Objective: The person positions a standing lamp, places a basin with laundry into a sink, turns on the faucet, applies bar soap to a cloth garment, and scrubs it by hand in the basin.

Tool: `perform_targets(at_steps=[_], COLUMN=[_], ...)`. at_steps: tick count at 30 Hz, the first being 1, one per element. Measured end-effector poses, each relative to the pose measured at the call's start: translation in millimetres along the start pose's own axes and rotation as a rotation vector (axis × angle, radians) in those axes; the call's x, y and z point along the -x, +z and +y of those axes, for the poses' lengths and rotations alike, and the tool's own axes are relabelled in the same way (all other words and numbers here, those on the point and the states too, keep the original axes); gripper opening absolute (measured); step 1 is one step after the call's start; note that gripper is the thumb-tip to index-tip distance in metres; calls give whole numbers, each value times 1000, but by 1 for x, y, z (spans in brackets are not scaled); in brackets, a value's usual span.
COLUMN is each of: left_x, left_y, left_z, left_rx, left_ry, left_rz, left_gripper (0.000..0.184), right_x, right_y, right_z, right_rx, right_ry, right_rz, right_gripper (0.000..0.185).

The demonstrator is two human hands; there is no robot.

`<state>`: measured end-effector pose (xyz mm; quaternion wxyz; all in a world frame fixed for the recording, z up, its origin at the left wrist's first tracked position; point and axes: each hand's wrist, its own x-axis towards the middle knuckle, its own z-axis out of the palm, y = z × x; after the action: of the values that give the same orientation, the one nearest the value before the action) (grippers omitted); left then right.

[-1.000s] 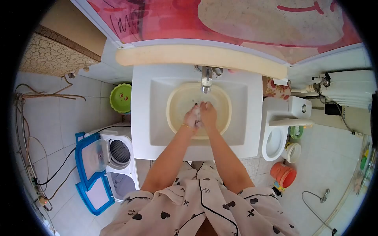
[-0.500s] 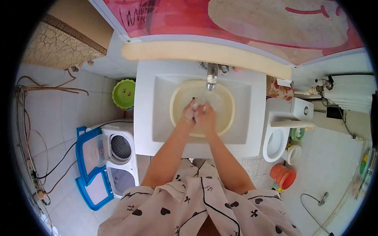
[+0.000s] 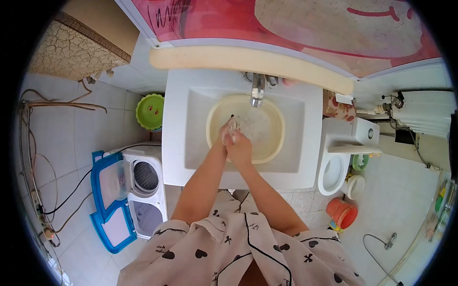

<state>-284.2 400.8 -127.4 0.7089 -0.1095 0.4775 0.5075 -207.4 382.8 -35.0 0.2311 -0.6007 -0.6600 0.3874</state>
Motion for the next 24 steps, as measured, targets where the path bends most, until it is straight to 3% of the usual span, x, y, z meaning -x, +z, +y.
perform_targets(at_steps=[3,5,8,10,12,13,15,16,18,23,24], left_x=[16,29,52,41,6,4,11,20,39,30,15], left_y=[23,36,54,35,3,1,4,15,40,35,22], left_z=[-20,-33,-14,0,2,-3,-12,-17,-32,-10,-5], left_rx=[-22,-42,-66,-64,-47,36,201,76,-176,21,91], left_ry=[80,58,96,87,12,-53,-176,-92,67,-5,-75], left_rz=[21,13,-1,1,-1,-114,-337,-233,-24,-28,-57], left_gripper=[27,33,36,33,30,30,31,34,40,38,37], right_x=[-44,-80,-71,-38,-2,6,-18,-37,-79,-37,-20], right_y=[-2,-12,-8,-11,-1,0,8,9,-20,-20,-8], right_z=[32,74,72,31,11,8,41,55,72,22,16], right_rx=[324,143,124,-48,8,39,273,385,189,-43,-6], right_ry=[309,434,321,334,134,34,143,197,381,327,177], right_rz=[-16,15,4,45,-27,-60,-7,20,-42,61,120], right_gripper=[40,42,43,44,43,43,41,40,39,38,38])
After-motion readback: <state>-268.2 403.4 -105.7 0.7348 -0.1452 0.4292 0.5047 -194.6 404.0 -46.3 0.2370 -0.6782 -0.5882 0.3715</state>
